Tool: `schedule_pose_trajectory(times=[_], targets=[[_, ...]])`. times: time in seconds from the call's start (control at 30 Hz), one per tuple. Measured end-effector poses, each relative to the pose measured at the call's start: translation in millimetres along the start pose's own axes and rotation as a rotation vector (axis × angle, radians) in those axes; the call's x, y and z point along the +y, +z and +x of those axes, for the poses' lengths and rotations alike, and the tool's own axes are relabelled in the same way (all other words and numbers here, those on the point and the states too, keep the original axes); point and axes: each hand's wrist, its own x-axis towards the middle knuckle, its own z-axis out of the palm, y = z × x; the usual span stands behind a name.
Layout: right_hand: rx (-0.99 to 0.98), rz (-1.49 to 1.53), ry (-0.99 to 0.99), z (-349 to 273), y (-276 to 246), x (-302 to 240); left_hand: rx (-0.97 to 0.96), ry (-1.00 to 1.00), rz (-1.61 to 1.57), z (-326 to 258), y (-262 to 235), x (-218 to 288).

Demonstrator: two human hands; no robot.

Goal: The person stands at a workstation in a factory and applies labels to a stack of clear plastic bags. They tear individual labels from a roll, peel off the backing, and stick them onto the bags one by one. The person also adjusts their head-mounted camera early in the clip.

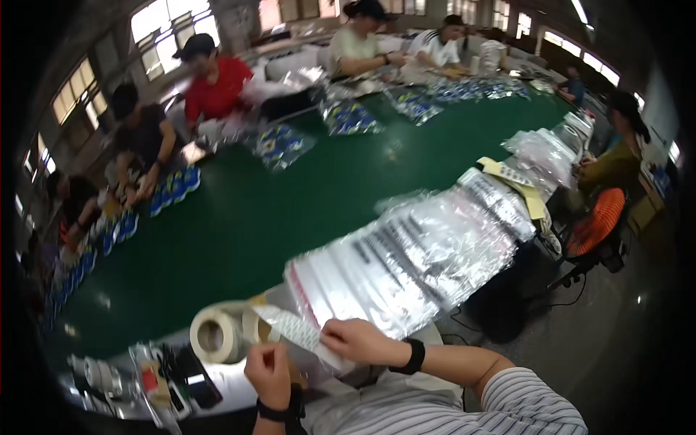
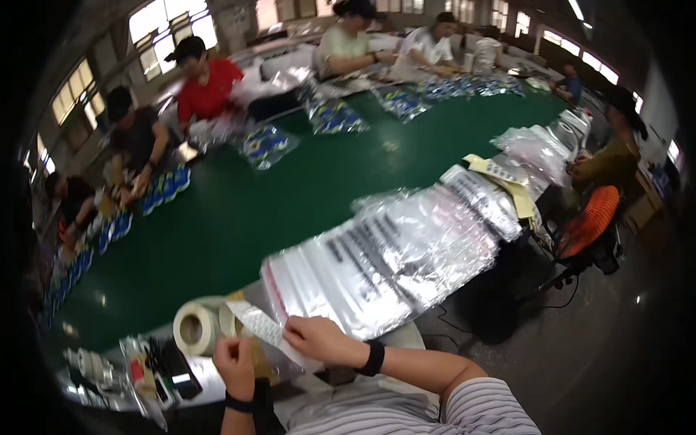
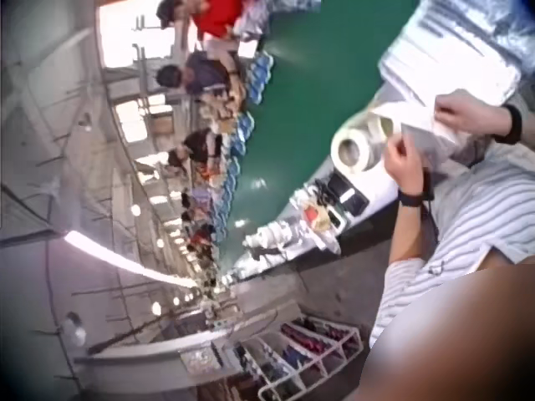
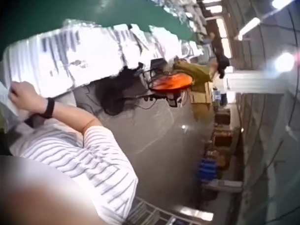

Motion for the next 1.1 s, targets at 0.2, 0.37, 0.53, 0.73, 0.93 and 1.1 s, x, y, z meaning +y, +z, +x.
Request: schedule_pose_trajectory(times=[0.2,0.37,0.53,0.73,0.93,1.1], targets=[[0.017,0.217,-0.134,14,24,-2,-0.414,-0.003,-0.135,-18,-3,-12],[-0.01,0.154,-0.17,15,28,10,-0.406,-0.238,-0.396,-12,6,-21],[-0.047,0.135,-0.156,14,28,10,-0.448,-0.418,-0.249,-2,-3,-26],[-0.294,0.122,0.157,-27,-16,14,-0.25,-0.278,-0.3,16,-18,-38],[0.138,-0.466,0.117,-31,-17,25,-0.769,0.53,0.089,-1,9,-39],[0.364,-0.942,0.167,-2,28,35,-0.931,0.592,0.579,-21,31,-47]])
